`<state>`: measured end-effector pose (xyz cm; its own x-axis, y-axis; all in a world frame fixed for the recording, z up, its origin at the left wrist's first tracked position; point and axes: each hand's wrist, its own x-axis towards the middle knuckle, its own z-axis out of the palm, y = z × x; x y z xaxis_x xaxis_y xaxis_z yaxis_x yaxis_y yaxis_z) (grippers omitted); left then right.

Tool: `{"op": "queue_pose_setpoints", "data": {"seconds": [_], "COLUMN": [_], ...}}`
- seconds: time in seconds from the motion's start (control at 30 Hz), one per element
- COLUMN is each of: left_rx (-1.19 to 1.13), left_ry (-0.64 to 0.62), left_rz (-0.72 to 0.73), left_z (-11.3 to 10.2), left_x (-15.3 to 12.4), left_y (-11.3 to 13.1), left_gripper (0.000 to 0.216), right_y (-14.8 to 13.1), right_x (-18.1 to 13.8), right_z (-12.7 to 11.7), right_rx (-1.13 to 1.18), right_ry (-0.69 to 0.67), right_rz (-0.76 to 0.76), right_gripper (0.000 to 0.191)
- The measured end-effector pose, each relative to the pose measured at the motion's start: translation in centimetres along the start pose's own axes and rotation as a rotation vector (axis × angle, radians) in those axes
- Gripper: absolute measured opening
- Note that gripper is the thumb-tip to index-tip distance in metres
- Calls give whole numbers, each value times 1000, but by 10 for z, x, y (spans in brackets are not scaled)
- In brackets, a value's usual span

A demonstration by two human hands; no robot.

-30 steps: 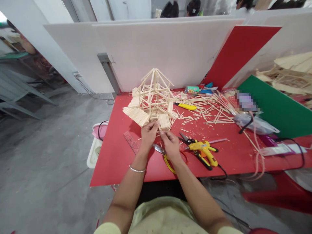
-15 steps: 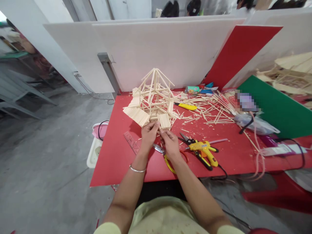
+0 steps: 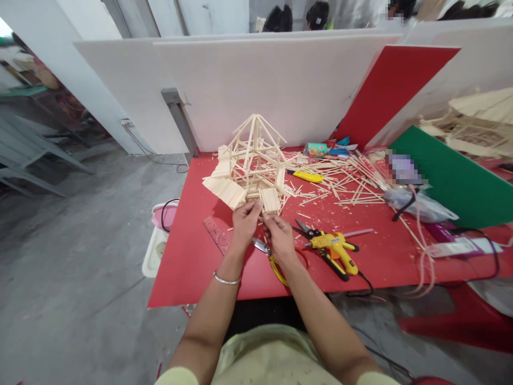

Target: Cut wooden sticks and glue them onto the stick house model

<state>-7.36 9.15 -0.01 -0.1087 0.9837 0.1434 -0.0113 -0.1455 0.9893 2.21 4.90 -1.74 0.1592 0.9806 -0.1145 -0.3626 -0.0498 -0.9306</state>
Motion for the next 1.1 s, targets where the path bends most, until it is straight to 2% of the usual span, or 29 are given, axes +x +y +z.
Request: {"op": "queue_pose_setpoints", "data": {"seconds": [0.27,0.43,0.57,0.63,0.8,0.93,1.1], "left_rx": [-6,-89,-165,-151,60,106,163], "left_ry": [16,19,-130,-227,-623,-807,-847], "left_rz": [-13,-71,-167,-213,-278,-226,-44], "left_z": [0,-7,-25,-38,-59,-49,-29], "left_x": [-1,-17,-35,-41,-50,-62,-75], "left_y": [4,15,25,27,21,9,4], "left_gripper": [39,32,35,33,24,21,19], "right_y": [2,1,-11,-22,-52,-62,-62], "right_x": [0,-7,-19,-24,-32,-39,-49], "right_z": [0,-6,-24,-37,-66,-83,-100], "right_rx": [-32,-110,-218,-325,-705,-840,-946], "right_ry": [-13,-66,-177,-280,-618,-724,-657], "right_rz": [-21,-72,-95,-120,-230,-269,-278], "right_gripper": [39,38,33,31,25,19,18]}}
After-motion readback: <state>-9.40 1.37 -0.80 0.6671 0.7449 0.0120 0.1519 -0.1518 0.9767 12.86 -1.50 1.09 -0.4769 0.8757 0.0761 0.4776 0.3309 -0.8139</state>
